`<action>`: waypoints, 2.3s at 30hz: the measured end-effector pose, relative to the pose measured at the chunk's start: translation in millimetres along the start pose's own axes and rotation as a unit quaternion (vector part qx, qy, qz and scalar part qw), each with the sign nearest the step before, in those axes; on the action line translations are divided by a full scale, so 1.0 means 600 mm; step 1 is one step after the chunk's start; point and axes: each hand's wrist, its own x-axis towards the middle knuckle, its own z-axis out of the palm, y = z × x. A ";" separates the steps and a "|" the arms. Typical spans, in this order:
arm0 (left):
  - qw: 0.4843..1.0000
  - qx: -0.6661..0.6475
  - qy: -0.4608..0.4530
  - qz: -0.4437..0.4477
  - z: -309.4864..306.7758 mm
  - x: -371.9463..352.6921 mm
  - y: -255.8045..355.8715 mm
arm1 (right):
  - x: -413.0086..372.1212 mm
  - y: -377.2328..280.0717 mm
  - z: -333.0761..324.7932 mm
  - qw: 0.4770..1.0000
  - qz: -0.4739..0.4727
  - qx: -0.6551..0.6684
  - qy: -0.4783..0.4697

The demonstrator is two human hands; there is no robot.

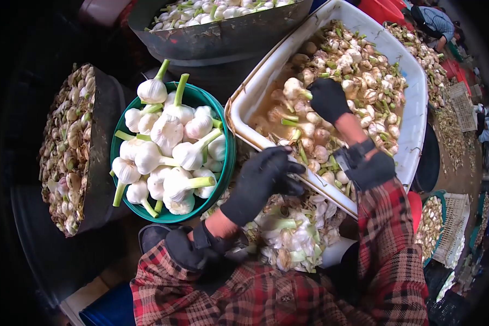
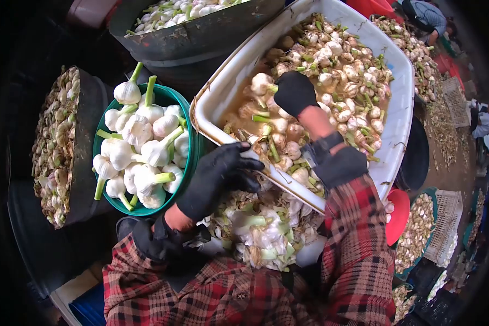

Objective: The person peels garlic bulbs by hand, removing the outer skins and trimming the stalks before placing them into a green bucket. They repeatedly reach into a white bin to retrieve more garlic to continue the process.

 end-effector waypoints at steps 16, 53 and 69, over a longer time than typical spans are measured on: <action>0.971 0.049 0.088 0.217 0.021 0.006 -0.005 | -0.239 -0.202 -0.134 0.907 0.033 0.360 0.217; 0.978 0.156 -0.107 0.093 -0.002 -0.002 -0.008 | -0.293 -0.182 -0.115 0.917 0.034 0.344 0.201; 0.859 0.459 -0.142 0.176 0.006 -0.015 -0.004 | -0.311 -0.191 -0.079 0.926 0.072 0.325 0.179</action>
